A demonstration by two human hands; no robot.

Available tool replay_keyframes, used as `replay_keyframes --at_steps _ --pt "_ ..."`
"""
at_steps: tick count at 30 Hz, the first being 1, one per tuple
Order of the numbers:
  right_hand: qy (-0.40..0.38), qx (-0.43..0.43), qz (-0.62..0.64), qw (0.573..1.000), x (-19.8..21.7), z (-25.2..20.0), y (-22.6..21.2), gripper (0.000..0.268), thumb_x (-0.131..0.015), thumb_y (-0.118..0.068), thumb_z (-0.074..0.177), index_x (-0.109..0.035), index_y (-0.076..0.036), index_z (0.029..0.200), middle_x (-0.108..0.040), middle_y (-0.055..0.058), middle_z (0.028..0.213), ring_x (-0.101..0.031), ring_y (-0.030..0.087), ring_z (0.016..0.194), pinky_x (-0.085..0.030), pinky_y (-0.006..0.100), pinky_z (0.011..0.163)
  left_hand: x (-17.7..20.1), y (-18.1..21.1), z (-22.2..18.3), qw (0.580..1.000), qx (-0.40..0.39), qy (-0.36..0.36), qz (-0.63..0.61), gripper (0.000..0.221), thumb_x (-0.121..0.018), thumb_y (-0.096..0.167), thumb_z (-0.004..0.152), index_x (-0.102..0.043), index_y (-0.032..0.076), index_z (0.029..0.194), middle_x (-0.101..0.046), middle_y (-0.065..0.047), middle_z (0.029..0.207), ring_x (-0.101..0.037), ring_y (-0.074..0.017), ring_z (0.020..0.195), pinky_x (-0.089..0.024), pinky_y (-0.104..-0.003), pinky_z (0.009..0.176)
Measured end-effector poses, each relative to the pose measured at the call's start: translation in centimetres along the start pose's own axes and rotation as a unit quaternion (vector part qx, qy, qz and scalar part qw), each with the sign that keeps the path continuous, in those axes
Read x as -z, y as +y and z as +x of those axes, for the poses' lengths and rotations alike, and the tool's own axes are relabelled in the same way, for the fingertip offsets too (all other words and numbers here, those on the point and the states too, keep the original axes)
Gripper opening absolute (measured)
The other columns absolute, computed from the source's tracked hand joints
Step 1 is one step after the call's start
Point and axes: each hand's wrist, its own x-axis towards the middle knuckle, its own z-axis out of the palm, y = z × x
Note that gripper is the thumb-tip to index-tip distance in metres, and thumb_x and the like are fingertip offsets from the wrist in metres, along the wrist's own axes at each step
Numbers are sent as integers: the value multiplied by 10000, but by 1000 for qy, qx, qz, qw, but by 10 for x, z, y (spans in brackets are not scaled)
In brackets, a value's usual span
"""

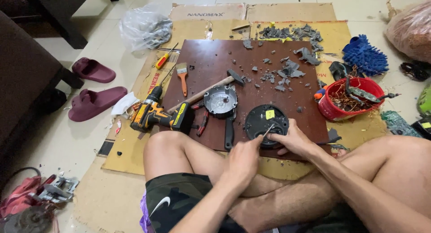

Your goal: Disassembling a circular plastic electronic housing using a knife and screwdriver to access and remove internal components.

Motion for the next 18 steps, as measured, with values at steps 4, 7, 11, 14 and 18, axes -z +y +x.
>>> replay_keyframes --at_steps 4,7,11,14,18 --pt "12 1 7 1000 -11 -2 1 827 -864 -97 798 -334 113 1397 -580 408 1196 -734 527 926 -675 535 607 -9 -3 46 990 -18 9 138 380 -545 180 1006 -765 264 1304 -791 -215 1043 -769 -427 998 -624 -585 867" --pt "22 18 31 999 -11 25 27 665 -868 -109 803 -471 150 1271 -697 370 963 -764 433 728 -649 461 491 -9 -11 30 999 19 -32 29 428 -477 200 1037 -708 273 1389 -767 -228 1160 -728 -455 1119 -595 -611 929" --pt "31 15 -78 996 -6 48 57 828 -926 -282 733 -443 17 1336 -698 287 980 -718 312 499 -581 353 360 -45 -55 27 999 -34 24 11 444 -430 228 1083 -616 284 1482 -761 -241 1129 -730 -513 1029 -601 -632 892" --pt "27 13 -63 998 0 51 69 839 -931 -288 741 -446 16 1355 -680 291 998 -706 318 487 -529 332 326 -46 -56 19 996 -54 25 68 476 -420 193 1082 -561 300 1523 -755 -242 1111 -733 -526 992 -602 -640 901" --pt "-8 6 63 998 -3 25 31 810 -874 -239 821 -357 4 1395 -688 312 991 -765 368 664 -553 281 396 -54 -48 31 993 -11 48 -108 449 -439 241 1066 -627 256 1474 -732 -224 1287 -660 -516 1182 -537 -648 1009"
